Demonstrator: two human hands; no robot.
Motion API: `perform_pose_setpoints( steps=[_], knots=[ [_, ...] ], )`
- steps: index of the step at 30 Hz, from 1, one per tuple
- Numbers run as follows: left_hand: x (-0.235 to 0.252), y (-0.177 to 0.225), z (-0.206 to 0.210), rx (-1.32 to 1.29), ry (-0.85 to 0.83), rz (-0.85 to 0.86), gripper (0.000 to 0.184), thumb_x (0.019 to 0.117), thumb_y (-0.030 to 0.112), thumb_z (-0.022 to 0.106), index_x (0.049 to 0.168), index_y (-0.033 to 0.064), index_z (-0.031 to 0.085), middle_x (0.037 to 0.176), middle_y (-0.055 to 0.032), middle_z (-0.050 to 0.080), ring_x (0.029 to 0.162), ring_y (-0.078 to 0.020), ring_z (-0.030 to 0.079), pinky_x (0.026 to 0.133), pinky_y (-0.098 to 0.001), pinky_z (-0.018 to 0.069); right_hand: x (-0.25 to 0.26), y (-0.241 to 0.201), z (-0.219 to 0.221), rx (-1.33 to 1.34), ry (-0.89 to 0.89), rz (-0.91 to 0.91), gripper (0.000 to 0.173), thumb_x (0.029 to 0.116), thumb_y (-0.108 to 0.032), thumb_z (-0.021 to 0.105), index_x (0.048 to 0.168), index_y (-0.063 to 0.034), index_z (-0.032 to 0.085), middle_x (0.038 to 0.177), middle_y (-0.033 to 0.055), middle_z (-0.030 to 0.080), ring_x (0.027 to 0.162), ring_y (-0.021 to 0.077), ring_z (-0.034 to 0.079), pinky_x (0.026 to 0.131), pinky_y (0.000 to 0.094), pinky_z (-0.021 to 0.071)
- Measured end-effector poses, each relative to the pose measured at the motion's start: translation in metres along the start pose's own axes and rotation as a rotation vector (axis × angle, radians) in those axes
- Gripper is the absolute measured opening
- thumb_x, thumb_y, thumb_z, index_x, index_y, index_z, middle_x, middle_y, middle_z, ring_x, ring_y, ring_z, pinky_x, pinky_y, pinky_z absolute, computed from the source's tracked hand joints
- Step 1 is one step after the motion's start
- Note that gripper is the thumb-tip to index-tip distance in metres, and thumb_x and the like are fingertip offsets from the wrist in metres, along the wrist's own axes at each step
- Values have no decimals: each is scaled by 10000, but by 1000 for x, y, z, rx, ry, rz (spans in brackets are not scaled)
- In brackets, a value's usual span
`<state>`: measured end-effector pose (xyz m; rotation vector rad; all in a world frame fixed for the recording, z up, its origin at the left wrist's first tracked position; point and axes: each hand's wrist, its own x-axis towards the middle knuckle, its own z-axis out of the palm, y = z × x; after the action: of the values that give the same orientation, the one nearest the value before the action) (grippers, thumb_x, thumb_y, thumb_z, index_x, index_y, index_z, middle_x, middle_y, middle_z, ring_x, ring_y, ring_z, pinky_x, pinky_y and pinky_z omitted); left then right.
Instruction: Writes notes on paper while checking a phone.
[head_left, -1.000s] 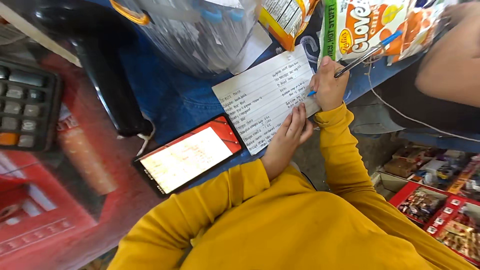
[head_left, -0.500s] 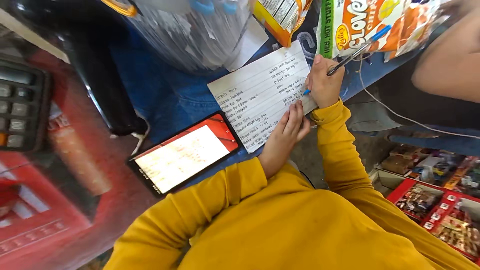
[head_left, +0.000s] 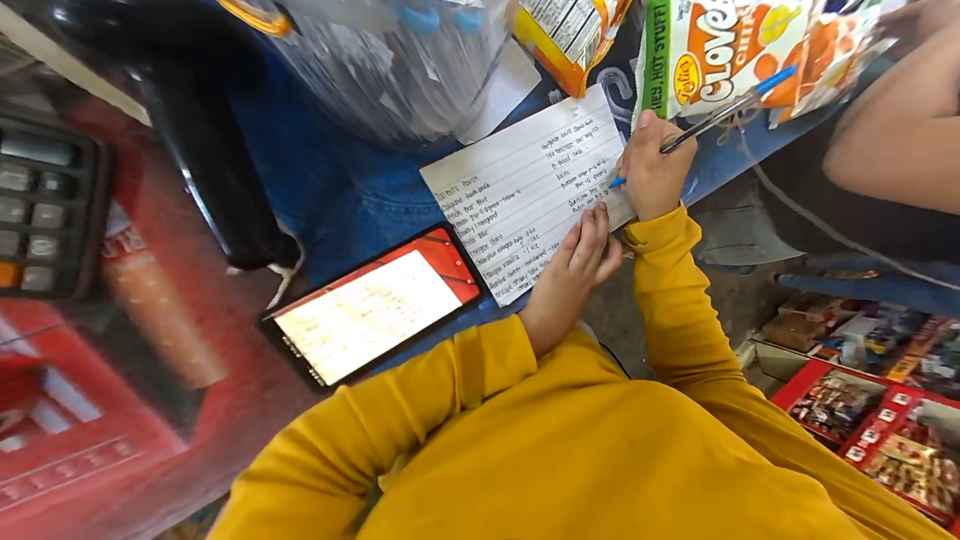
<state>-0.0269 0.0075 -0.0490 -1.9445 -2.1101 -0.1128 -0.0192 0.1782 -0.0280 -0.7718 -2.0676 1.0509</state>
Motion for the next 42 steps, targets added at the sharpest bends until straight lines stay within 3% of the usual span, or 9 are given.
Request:
perform_pose_setpoints(
  steps=[3, 17, 26, 29, 33, 38, 42],
  knots=[
    [0, -2, -4, -18, -71, 38, 462, 959, -136, 457, 1408, -38, 488, 1542, -314, 388, 1423, -384, 443, 1138, -406, 359, 2, 0, -1, 15, -9, 61, 452, 1048, -106, 410, 610, -216, 421, 488, -149, 439, 410, -51, 425, 419, 157, 373],
    [-1, -1, -1, 6, -33, 16, 471, 958, -137, 450, 1413, -25, 498, 1542, -296, 401, 1417, -365, 454, 1135, -393, 360, 2, 4, -5, 3, -77, -12, 439, 1021, -89, 445, 607, -230, 412, 495, -169, 418, 430, -65, 424, 456, 152, 388],
    [2, 1, -3, -66, -61, 8, 461, 945, -129, 493, 1389, -6, 525, 1541, -296, 405, 1424, -389, 440, 1127, -417, 374, 5, 13, -16, 45, -229, -82, 354, 993, -104, 503, 671, -251, 520, 544, -220, 487, 472, -94, 468, 488, 133, 424],
    [2, 1, -2, -79, -51, 6, 462, 945, -113, 507, 1392, -1, 531, 1541, -286, 416, 1422, -384, 447, 1130, -416, 374, 8, 13, -20, 161, -278, -25, 375, 1022, -129, 442, 690, -274, 538, 548, -213, 541, 459, -72, 497, 470, 143, 441],
    [4, -3, -7, -71, -90, 36, 448, 956, -118, 490, 1387, 0, 524, 1542, -291, 407, 1418, -388, 449, 1120, -422, 382, 15, 15, -21, 426, -270, 75, 523, 1054, -129, 329, 588, -256, 529, 548, -151, 583, 432, -30, 498, 436, 144, 433],
    [3, -3, -5, -61, -109, 58, 593, 981, -100, 439, 1552, 43, 372, 1566, -312, 358, 1444, -405, 403, 1158, -443, 324, 16, 15, -20, 339, -274, 50, 552, 1075, -118, 196, 667, -220, 555, 616, -137, 640, 490, -21, 577, 468, 143, 490],
    [3, -4, -5, -51, -100, 50, 548, 987, -87, 438, 1528, -43, 367, 1586, -251, 371, 1463, -350, 390, 1156, -421, 328, 16, 16, -19, 329, -260, 48, 549, 1080, -120, 174, 721, -207, 580, 661, -131, 662, 549, -12, 622, 505, 155, 528]
  ],
)
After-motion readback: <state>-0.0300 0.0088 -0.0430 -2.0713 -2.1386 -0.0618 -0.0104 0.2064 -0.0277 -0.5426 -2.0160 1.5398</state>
